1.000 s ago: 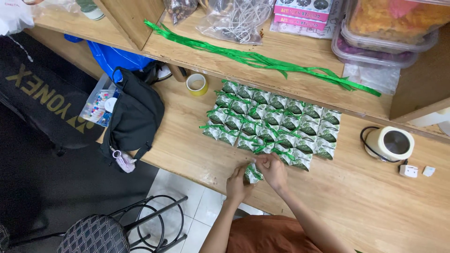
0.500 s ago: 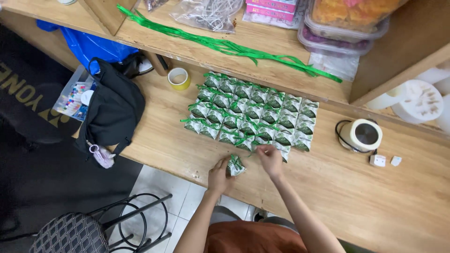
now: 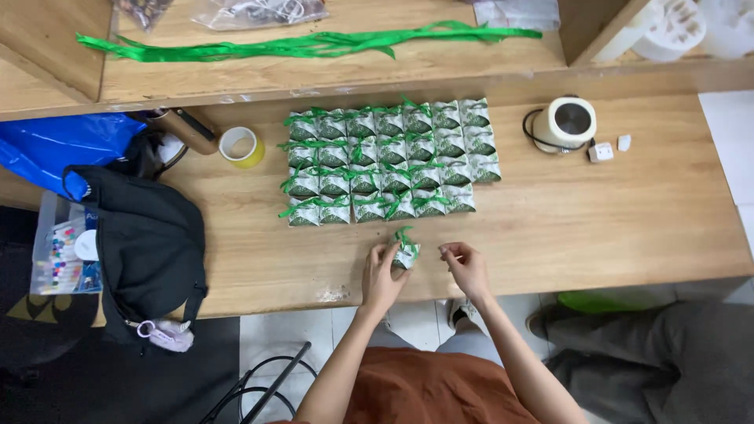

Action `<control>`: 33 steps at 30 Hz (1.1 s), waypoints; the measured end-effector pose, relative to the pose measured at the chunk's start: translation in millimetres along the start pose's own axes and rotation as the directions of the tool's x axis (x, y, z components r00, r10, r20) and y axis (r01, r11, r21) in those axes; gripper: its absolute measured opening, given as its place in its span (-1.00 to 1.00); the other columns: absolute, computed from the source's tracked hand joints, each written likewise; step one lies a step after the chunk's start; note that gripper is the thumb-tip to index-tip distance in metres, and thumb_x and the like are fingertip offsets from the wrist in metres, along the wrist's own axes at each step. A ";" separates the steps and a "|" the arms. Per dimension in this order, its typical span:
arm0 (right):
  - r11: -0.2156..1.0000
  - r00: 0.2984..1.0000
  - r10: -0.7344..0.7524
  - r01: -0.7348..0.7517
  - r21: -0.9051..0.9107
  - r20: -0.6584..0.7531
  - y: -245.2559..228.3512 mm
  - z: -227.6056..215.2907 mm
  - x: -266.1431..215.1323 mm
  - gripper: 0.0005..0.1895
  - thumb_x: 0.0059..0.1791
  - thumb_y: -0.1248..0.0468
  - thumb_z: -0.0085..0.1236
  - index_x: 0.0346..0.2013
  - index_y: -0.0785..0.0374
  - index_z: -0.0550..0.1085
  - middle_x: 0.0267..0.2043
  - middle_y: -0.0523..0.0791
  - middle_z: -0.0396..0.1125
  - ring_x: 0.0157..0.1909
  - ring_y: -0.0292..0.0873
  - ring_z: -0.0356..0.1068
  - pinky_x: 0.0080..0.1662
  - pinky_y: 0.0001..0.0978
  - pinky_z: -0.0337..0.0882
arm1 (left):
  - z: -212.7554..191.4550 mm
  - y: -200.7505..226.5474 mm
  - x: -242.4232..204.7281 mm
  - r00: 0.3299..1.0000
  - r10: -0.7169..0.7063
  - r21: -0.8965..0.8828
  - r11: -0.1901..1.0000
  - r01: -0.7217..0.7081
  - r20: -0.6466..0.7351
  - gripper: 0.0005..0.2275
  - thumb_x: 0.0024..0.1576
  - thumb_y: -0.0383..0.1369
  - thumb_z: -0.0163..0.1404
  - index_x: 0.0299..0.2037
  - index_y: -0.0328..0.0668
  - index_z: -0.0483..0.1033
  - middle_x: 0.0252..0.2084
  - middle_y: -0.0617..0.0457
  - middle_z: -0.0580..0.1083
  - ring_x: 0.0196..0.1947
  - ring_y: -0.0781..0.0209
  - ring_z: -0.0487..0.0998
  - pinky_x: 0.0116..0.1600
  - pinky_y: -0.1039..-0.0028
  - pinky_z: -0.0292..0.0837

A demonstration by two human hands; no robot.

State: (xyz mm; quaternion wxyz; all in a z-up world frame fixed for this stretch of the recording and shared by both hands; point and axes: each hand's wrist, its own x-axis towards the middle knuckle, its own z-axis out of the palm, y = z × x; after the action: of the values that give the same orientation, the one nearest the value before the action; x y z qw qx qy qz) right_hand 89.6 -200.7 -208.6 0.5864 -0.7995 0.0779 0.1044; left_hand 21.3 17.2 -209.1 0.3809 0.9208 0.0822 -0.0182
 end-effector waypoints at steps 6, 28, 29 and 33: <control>0.979 0.997 0.029 -0.014 -0.202 0.071 -33.9 37.3 -58.4 -0.76 0.00 0.22 0.20 -0.13 0.29 0.62 -0.25 -0.10 0.58 -0.37 -0.28 0.49 -0.28 -0.40 0.48 | -12.3 -1.1 5.6 0.956 0.145 -0.172 0.966 -0.192 -0.254 -0.69 0.02 -0.40 0.24 -0.03 -0.17 0.55 0.04 -0.02 0.48 0.09 -0.05 0.47 0.14 0.23 0.42; 0.874 0.915 -0.398 0.400 -0.275 0.068 -26.1 34.4 -53.6 -0.84 -0.06 0.38 0.25 -0.20 0.33 0.61 -0.23 0.00 0.50 -0.27 -0.07 0.54 -0.17 -0.28 0.52 | 25.7 20.3 -12.5 0.988 -0.004 -0.260 0.965 -0.036 -0.152 -0.93 0.10 -0.44 0.13 -0.30 -0.28 0.62 -0.27 -0.04 0.57 -0.32 -0.01 0.63 -0.20 0.27 0.51; 0.857 0.901 -0.426 0.431 -0.282 0.080 -24.7 34.2 -53.0 -0.84 -0.07 0.38 0.24 -0.20 0.32 0.62 -0.21 0.01 0.50 -0.27 -0.05 0.54 -0.17 -0.26 0.52 | 25.2 22.1 -13.5 0.987 0.006 -0.241 0.969 -0.045 -0.162 -0.94 0.09 -0.45 0.13 -0.31 -0.27 0.62 -0.27 -0.04 0.57 -0.30 -0.02 0.62 -0.19 0.26 0.50; 0.748 0.817 -0.569 0.563 -0.351 0.096 -28.2 28.3 -48.3 -0.88 -0.07 0.38 0.26 -0.24 0.30 0.62 -0.24 0.02 0.47 -0.20 0.03 0.49 -0.14 -0.19 0.49 | 20.0 24.0 -12.5 0.988 0.007 -0.217 0.975 -0.041 -0.157 -0.94 0.10 -0.44 0.13 -0.31 -0.27 0.61 -0.27 -0.04 0.56 -0.31 -0.04 0.61 -0.19 0.25 0.50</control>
State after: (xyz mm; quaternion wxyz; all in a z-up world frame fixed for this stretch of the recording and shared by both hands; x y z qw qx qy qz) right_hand 47.7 -165.1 -178.3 0.4313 -0.8804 -0.1834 -0.0723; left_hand 13.5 -15.4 -205.4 0.4729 0.8726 0.1021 0.0673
